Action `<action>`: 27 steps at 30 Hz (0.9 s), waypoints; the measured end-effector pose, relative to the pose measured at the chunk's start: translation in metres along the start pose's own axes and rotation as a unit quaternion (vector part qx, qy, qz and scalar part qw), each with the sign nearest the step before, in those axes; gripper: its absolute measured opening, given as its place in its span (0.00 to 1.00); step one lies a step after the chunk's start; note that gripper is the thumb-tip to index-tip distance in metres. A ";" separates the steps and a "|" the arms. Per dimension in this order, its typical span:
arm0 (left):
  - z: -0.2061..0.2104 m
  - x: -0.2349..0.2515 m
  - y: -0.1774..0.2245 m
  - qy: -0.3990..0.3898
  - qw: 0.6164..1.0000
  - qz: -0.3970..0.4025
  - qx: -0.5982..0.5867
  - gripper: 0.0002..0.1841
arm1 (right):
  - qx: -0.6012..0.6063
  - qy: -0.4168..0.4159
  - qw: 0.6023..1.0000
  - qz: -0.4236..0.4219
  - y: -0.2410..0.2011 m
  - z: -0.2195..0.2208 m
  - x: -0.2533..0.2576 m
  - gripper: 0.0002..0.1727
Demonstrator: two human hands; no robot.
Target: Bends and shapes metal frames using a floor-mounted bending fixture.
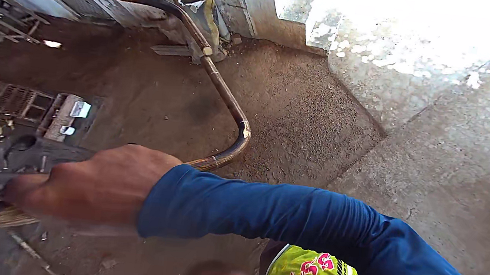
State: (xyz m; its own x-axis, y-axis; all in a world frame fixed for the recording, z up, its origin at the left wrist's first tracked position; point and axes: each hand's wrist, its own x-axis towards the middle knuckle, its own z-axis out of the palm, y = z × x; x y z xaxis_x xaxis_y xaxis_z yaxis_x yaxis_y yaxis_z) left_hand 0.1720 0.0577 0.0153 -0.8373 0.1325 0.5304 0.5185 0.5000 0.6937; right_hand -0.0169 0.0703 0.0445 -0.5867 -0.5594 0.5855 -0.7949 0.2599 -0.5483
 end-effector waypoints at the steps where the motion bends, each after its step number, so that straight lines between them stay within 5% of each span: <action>1: 0.022 -0.003 0.018 -0.025 0.999 0.011 0.046 0.08 | -0.007 -0.019 1.000 0.008 -0.003 0.000 -0.001 0.12; 2: 0.045 -0.005 0.029 -0.024 0.995 0.028 0.094 0.11 | -0.013 0.102 0.994 -0.027 0.008 0.036 0.001 0.09; 4: 0.078 -0.007 0.033 -0.002 0.985 0.073 0.158 0.14 | -0.027 0.165 0.985 -0.038 0.013 0.072 0.006 0.06; 9: 0.087 -0.023 0.049 -0.033 0.984 0.127 0.122 0.07 | -0.047 0.073 0.996 -0.028 0.004 0.058 0.009 0.06; 17: 0.097 -0.034 0.067 0.028 0.986 0.037 0.160 0.11 | -0.051 0.027 0.998 0.003 -0.003 0.044 -0.009 0.05; 27: 0.077 -0.064 0.072 -0.045 0.998 0.034 0.028 0.08 | -0.081 0.105 0.991 0.002 -0.014 0.055 -0.037 0.05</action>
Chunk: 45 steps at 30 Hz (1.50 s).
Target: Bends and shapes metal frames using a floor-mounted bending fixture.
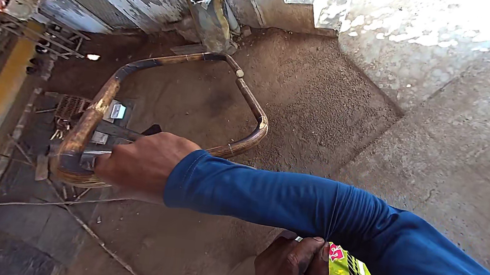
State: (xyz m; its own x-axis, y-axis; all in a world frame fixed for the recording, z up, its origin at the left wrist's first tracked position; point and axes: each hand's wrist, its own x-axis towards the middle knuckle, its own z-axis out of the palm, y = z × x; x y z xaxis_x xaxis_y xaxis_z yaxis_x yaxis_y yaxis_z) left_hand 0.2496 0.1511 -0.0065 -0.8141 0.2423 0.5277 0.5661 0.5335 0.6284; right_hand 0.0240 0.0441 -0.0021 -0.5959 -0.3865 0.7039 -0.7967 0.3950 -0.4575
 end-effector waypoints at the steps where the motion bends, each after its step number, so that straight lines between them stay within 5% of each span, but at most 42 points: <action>1: -0.003 -0.003 -0.001 -0.003 1.000 -0.001 -0.008 0.08 | 0.009 0.015 1.000 -0.006 -0.004 -0.013 -0.003 0.05; 2: -0.007 -0.005 -0.001 -0.007 1.000 -0.008 -0.026 0.08 | 0.021 -0.024 0.999 0.003 -0.014 -0.042 -0.004 0.06; 4: -0.019 -0.008 0.000 -0.041 0.988 -0.072 -0.129 0.08 | 0.043 -0.235 0.968 0.073 -0.045 -0.112 0.006 0.11; 6: -0.041 -0.008 -0.004 -0.088 0.924 -0.181 -0.324 0.11 | 0.038 -0.250 0.964 0.085 -0.060 -0.103 0.002 0.10; 8: -0.078 -0.006 -0.024 -0.096 0.867 -0.210 -0.442 0.23 | 0.021 -0.248 0.966 0.077 -0.070 -0.075 -0.006 0.09; 10: -0.136 -0.007 -0.047 -0.012 0.901 -0.177 -0.395 0.32 | 0.024 -0.266 0.961 0.066 -0.075 -0.046 -0.016 0.08; 13: -0.230 -0.020 -0.080 0.226 0.916 -0.159 -0.290 0.35 | 0.000 -0.303 0.951 0.067 -0.092 -0.031 -0.038 0.09; 16: -0.269 -0.043 -0.115 0.315 0.894 -0.264 -0.179 0.30 | -0.029 -0.295 0.952 0.071 -0.105 -0.037 -0.069 0.11; 19: -0.249 -0.060 -0.151 0.232 0.849 -0.397 -0.260 0.37 | -0.043 -0.236 0.970 0.034 -0.118 -0.053 -0.131 0.13; 21: -0.229 -0.063 -0.175 0.145 0.825 -0.389 -0.383 0.53 | -0.061 -0.188 0.980 -0.010 -0.123 -0.063 -0.188 0.12; 23: -0.210 -0.058 -0.187 0.089 0.785 -0.360 -0.496 0.53 | -0.085 -0.199 0.975 -0.040 -0.119 -0.064 -0.247 0.16; 26: -0.161 -0.044 -0.196 0.118 0.739 -0.425 -0.510 0.24 | -0.081 -0.356 0.923 0.120 -0.105 -0.056 -0.329 0.37; 29: -0.093 -0.055 -0.198 0.092 0.761 -0.480 -0.427 0.27 | -0.041 -0.368 0.867 0.335 -0.102 -0.064 -0.384 0.47; 34: -0.048 -0.092 -0.182 0.033 0.789 -0.406 -0.460 0.21 | -0.003 -0.119 0.837 0.534 -0.098 -0.106 -0.425 0.39; 38: -0.061 -0.088 -0.182 0.118 0.801 -0.430 -0.401 0.24 | -0.009 0.098 0.792 0.603 -0.065 -0.144 -0.414 0.53; 41: -0.049 -0.093 -0.204 0.152 0.765 -0.456 -0.430 0.31 | 0.100 0.115 0.784 0.601 -0.031 -0.164 -0.399 0.56; 43: -0.039 -0.104 -0.217 0.160 0.753 -0.460 -0.442 0.32 | 0.196 0.066 0.801 0.562 -0.018 -0.171 -0.381 0.40; 45: -0.031 -0.109 -0.230 0.202 0.798 -0.481 -0.300 0.28 | 0.266 0.004 0.800 0.538 -0.013 -0.176 -0.361 0.28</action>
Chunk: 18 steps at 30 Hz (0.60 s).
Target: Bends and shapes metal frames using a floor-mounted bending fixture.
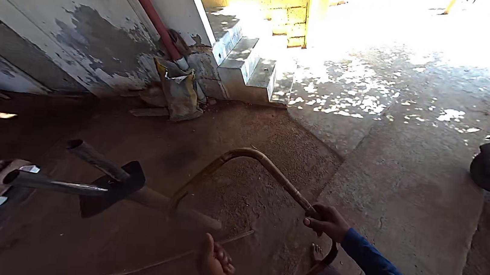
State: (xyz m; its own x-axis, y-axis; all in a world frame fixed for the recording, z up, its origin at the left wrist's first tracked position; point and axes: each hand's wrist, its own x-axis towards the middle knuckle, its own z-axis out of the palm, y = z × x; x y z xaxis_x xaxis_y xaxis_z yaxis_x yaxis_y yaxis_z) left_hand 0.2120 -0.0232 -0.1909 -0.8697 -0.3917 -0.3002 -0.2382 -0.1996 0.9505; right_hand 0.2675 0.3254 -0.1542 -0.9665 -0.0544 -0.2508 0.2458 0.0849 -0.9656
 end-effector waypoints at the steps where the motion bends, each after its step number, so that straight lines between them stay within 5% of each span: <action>1: -0.004 0.004 -0.003 0.032 0.994 0.039 0.100 0.22 | 0.015 -0.027 1.000 0.001 -0.009 0.004 0.003 0.25; 3: -0.014 0.000 0.002 0.013 0.972 0.085 0.219 0.35 | -0.013 -0.057 0.998 -0.012 -0.022 0.019 0.006 0.25; 5: -0.005 -0.022 0.025 -0.014 0.964 0.156 0.213 0.43 | -0.056 -0.084 0.994 -0.048 -0.021 0.037 0.011 0.26; 8: 0.022 -0.060 0.065 -0.084 0.969 0.218 0.084 0.38 | -0.116 -0.130 0.981 -0.089 -0.003 0.061 0.017 0.29; 11: 0.033 -0.075 0.078 -0.085 0.980 0.169 -0.054 0.26 | -0.135 -0.173 0.971 -0.097 0.003 0.073 0.019 0.29; 18: 0.022 -0.111 0.065 -0.081 0.982 0.147 -0.084 0.26 | -0.199 -0.313 0.922 -0.108 0.031 0.067 0.010 0.27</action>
State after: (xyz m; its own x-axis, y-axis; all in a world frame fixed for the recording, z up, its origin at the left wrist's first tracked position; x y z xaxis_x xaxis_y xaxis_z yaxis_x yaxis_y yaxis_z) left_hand 0.2840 0.0268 -0.0940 -0.9510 -0.3088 0.0147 0.0958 -0.2492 0.9637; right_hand 0.2705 0.2609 -0.1918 -0.7267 -0.6666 -0.1661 -0.1152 0.3567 -0.9271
